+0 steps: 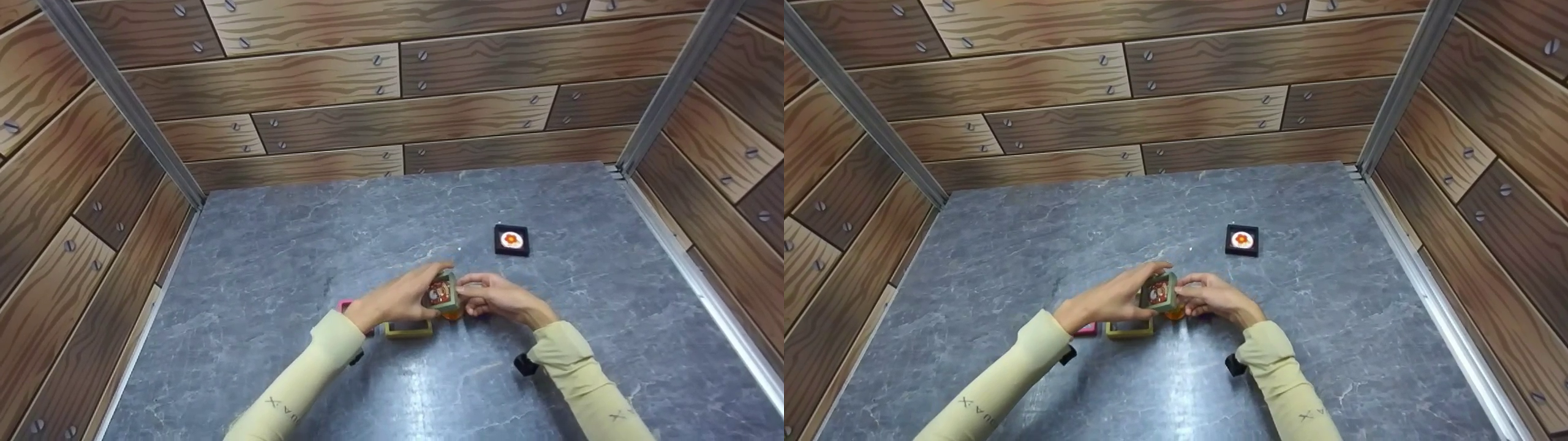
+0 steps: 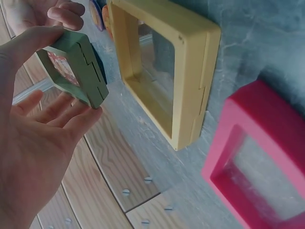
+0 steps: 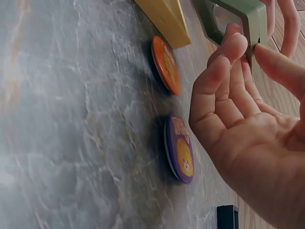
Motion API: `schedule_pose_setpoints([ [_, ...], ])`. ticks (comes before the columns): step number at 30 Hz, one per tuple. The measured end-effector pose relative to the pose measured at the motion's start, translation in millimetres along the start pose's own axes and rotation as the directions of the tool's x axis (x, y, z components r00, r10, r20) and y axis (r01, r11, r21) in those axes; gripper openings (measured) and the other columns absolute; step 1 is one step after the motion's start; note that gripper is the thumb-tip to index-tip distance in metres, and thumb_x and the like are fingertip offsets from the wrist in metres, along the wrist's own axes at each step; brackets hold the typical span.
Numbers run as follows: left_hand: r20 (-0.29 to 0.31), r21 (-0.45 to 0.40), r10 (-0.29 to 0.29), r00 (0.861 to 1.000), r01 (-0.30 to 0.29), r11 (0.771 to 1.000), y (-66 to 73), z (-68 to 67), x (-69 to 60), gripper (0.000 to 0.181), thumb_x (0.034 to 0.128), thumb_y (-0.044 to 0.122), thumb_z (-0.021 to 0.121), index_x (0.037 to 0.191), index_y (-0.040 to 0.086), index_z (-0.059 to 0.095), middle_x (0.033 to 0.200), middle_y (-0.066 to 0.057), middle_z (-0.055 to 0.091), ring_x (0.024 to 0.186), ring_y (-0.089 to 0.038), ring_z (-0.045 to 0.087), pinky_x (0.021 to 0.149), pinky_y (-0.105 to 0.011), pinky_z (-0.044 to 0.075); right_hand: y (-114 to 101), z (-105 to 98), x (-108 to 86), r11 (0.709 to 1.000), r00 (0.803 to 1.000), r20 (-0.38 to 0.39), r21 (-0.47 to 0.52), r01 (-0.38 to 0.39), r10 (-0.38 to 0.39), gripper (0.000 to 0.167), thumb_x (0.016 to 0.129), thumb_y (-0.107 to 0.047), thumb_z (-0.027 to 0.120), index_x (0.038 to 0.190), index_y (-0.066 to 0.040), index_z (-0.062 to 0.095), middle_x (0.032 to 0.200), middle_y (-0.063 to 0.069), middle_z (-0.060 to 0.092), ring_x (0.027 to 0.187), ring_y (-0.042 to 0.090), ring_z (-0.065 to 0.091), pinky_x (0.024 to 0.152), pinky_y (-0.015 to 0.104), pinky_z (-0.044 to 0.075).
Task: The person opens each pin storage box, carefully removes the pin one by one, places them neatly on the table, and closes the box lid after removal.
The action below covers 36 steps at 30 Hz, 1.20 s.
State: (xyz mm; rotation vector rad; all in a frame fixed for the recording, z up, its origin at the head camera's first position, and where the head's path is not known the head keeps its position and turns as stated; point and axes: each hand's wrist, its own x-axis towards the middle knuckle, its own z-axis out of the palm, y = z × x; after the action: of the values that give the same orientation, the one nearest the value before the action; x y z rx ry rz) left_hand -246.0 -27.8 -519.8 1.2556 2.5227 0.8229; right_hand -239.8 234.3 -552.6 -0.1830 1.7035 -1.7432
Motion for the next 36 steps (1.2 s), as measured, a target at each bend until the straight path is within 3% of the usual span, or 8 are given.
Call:
schedule_pose_setpoints([
  [10,-0.011,-0.05,-0.027,1.0,0.026,0.998,6.4,2.8,-20.4,0.098,0.0856,0.018,0.086,0.165,0.023,0.028,0.148,-0.005,0.058,0.121,-0.016,0.064,0.103,-0.026,0.058,8.7,8.2,0.0,0.998,0.995,0.081,0.037,0.055,-0.058,0.036,0.105,-0.012,0.062,0.138,-0.004,0.049,0.103,0.001,0.077,0.089,0.013,0.072,0.081,0.024,0.063],
  [18,-0.023,-0.056,0.005,1.0,-0.006,0.998,13.4,-1.6,-29.5,0.095,0.0864,0.024,0.085,0.163,0.019,0.03,0.149,-0.003,0.056,0.131,-0.016,0.061,0.113,-0.031,0.055,9.0,17.8,-1.7,0.989,0.991,0.098,0.123,0.08,-0.092,0.069,0.107,-0.009,0.059,0.159,0.001,0.015,0.115,0.003,0.075,0.102,0.014,0.073,0.09,0.027,0.062],
  [25,-0.038,-0.081,0.037,0.999,-0.04,0.996,16.2,0.4,-33.3,0.093,0.087,0.024,0.085,0.162,0.011,0.031,0.15,-0.005,0.055,0.132,-0.016,0.06,0.116,-0.031,0.053,11.5,25.2,-0.5,0.963,0.984,0.14,0.261,0.074,-0.114,0.079,0.105,-0.009,0.059,0.162,-0.002,0.004,0.125,0.01,0.07,0.111,0.019,0.073,0.103,0.034,0.061],
  [31,-0.054,-0.105,0.036,0.998,-0.041,0.994,16.9,2.9,-32.7,0.088,0.0872,0.024,0.085,0.158,0.011,0.035,0.143,-0.004,0.06,0.124,-0.016,0.064,0.107,-0.027,0.057,16.3,29.4,0.5,0.927,0.973,0.161,0.362,0.099,-0.166,0.067,0.105,-0.005,0.052,0.158,-0.006,0.012,0.131,0.012,0.066,0.113,0.024,0.074,0.105,0.04,0.061],
  [36,-0.074,-0.109,0.047,0.996,-0.055,0.993,18.4,5.3,-29.8,0.086,0.0862,0.021,0.086,0.156,0.01,0.037,0.146,-0.006,0.059,0.127,-0.016,0.063,0.112,-0.028,0.055,19.0,31.7,-0.3,0.904,0.968,0.154,0.411,0.121,-0.2,0.056,0.104,-0.002,0.05,0.153,-0.011,0.023,0.133,0.012,0.062,0.113,0.023,0.072,0.103,0.038,0.061],
])
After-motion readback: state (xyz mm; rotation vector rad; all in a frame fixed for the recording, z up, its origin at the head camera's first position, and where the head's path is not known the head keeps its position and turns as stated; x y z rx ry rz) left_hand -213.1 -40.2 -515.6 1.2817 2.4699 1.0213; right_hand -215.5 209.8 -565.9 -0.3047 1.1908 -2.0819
